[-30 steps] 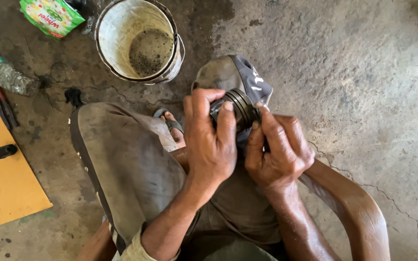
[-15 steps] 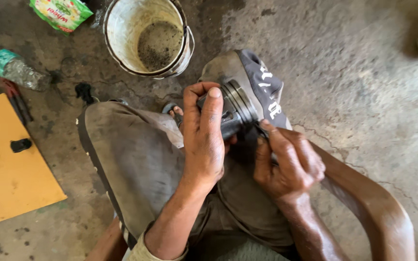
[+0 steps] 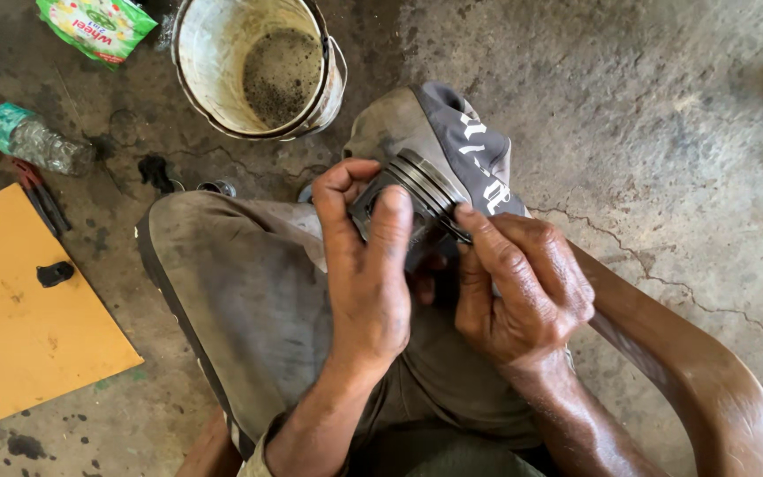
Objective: The person cleans an engine piston by scrubbing its surface with a small piece of material and rinsing it in a bucket of liquid.
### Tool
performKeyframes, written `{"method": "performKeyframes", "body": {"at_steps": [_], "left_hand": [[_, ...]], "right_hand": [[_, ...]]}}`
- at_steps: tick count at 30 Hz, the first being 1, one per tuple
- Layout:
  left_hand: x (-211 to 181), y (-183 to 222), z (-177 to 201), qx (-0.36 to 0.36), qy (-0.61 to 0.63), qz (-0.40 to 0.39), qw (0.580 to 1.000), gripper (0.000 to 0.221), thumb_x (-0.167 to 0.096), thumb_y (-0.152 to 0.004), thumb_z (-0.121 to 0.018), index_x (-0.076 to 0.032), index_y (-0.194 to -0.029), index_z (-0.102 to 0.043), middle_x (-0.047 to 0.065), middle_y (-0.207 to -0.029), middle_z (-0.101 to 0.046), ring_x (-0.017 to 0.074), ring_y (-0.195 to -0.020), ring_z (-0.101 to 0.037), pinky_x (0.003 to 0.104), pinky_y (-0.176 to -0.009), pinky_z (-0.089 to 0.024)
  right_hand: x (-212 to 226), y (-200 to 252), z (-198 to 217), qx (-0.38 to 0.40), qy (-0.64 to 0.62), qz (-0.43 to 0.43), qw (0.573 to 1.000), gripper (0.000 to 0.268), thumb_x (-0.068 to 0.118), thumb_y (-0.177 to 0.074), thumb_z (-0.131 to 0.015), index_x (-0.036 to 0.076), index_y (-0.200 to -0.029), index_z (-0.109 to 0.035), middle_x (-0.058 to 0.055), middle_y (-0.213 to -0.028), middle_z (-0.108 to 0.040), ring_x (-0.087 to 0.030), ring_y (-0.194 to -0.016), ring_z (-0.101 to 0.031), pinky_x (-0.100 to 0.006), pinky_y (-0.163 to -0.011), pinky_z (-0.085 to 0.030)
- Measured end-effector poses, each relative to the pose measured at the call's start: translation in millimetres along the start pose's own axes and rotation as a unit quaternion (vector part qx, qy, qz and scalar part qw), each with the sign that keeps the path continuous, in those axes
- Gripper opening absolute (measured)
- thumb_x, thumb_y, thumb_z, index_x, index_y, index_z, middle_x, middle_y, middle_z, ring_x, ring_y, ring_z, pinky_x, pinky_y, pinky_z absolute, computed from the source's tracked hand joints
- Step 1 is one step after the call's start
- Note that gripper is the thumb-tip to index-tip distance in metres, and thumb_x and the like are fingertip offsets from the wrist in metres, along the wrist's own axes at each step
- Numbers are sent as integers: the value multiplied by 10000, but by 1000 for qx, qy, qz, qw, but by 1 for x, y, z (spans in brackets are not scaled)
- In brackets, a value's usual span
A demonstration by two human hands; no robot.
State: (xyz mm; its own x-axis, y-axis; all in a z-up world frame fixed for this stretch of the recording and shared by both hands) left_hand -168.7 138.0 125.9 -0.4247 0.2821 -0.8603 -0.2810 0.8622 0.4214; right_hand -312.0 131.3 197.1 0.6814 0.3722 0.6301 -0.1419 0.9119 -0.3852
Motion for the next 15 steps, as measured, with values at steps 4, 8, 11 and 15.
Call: {"method": "performKeyframes", "body": {"at_steps": [4,8,11,15], "left_hand": [[-28,5,-8,67,-135,-108,983,451,-282,-1088,-690,-61,-1392,-441,87,-1270,-543,151,-1144,-562,314,-1020,-525],[-51,11,-13,51,-370,-212,903,629,-257,-965,-822,-44,-1452,-486,111,-1199,-551,222,-1114,-581,378,-1008,-511],[-54,10,-15,52,-374,-220,900,610,-232,-941,-827,-36,-1427,-514,116,-1180,-559,235,-1112,-590,388,-1008,-516],[-51,11,-15,21,-382,-234,894,602,-222,-938,-834,-37,-1413,-514,114,-1169,-553,227,-1099,-585,370,-959,-512]], "right_hand": [[-3,-2,2,-3,-7,2,1000,298,-80,-955,-772,30,-1231,-744,-95,-955,-673,-211,-834,-680,-316,-753,-557],[-4,-2,3,2,13,-3,1000,310,-74,-925,-777,34,-1214,-748,-90,-916,-642,-229,-797,-640,-331,-730,-532],[-5,-4,2,9,-4,-15,1000,316,-83,-936,-753,35,-1229,-739,-95,-940,-649,-227,-802,-643,-323,-720,-534],[-3,-6,1,10,-12,-21,1000,277,-19,-967,-786,40,-1233,-730,-104,-936,-666,-243,-855,-656,-337,-739,-535]]}}
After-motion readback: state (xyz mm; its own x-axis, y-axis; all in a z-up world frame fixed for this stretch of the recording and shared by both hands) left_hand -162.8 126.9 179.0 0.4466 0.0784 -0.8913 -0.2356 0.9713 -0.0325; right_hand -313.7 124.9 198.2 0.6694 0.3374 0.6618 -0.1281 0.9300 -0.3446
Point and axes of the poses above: each hand's wrist, its own y-axis away from the middle knuckle, its own z-axis out of the back of the hand, x = y × z, the point moved 9 cm from there along -y, towards the middle knuckle
